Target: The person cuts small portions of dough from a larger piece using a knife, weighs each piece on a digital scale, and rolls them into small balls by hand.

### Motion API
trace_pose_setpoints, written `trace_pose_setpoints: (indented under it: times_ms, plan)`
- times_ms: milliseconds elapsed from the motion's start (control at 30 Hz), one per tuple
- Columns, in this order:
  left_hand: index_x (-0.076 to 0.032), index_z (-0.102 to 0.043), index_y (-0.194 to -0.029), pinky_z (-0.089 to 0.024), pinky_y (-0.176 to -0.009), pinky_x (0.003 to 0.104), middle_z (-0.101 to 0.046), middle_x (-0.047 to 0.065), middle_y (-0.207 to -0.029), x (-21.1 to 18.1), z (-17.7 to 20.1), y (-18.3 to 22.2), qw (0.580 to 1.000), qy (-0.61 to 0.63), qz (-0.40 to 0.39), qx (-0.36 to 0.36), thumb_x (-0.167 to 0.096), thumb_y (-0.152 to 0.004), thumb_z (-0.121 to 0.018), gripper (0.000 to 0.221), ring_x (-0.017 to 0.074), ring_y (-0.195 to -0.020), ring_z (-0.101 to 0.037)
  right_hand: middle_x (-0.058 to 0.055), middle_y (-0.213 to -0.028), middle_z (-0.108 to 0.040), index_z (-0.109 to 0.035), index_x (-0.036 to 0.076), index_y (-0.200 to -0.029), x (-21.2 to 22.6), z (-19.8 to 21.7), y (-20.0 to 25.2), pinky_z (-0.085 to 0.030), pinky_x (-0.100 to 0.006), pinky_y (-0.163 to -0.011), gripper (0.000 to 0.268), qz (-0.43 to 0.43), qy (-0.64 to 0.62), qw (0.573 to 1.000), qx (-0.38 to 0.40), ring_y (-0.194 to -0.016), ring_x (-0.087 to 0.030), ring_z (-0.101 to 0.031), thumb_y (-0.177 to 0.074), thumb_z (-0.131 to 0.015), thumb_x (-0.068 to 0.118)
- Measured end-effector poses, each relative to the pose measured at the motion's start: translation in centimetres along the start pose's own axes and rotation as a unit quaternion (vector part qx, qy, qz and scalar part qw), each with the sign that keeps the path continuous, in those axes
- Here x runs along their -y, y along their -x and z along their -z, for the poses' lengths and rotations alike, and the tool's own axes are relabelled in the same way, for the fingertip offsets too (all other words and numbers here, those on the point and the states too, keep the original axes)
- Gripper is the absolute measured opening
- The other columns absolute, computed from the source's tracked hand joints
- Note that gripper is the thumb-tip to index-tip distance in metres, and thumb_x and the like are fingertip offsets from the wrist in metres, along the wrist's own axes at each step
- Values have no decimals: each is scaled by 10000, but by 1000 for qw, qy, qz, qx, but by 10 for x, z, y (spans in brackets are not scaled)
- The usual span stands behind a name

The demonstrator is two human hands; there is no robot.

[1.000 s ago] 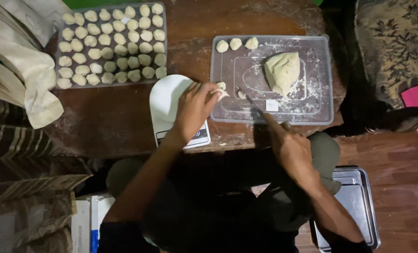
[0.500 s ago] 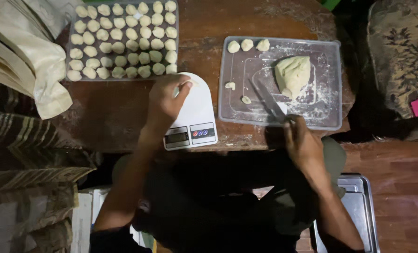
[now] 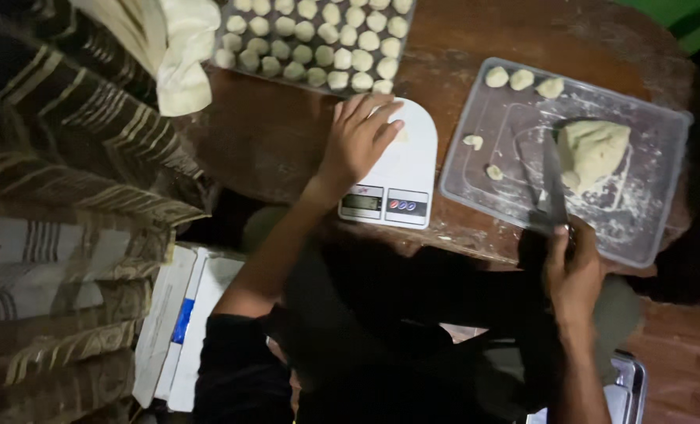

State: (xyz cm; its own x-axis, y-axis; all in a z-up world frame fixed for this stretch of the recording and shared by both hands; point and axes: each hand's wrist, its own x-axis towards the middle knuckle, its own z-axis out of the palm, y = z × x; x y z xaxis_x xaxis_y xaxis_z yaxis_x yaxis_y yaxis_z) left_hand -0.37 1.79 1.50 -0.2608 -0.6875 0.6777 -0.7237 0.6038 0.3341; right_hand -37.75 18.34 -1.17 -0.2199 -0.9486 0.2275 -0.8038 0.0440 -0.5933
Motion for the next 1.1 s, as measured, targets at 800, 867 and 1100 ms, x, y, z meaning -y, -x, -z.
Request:
trace_pose_setpoints:
  times_ms: [800, 867, 1100]
  plan:
    - [-77, -654, -1222, -422, -1065, 474, -630, 121, -1297, -4, 42, 2, 976, 105, 119, -152, -339, -1063, -448, 369, 325, -1212, -583, -259, -1211, -633, -647, -41, -1353, 14, 2, -14, -467, -511, -891, 281, 90, 65, 993, -30, -1082, -428, -624, -1105, -584, 77]
    - [-76, -653, -1210, -414, -1069, 472, -628, 117, -1291, -5, 42, 2, 975, 113, 117, -151, -318, -1053, -481, 336, 324, -1213, -578, -250, -1203, -628, -650, 1, -1356, 23, 3, -17, -467, -518, -887, 293, 64, 69, 995, -19, -1053, -432, -629, -1101, -584, 129]
    - [-118, -734, -1117, -410, -959, 388, -725, 36, -1104, 21, 1, 14, 990, 78, 70, -94, -325, -926, -742, 281, 226, -1069, -595, -266, -1208, -636, -662, 44, -1360, 41, 3, -25, -502, -582, -793, 343, 16, 148, 989, 8, -1028, -487, -634, -1036, -649, 154]
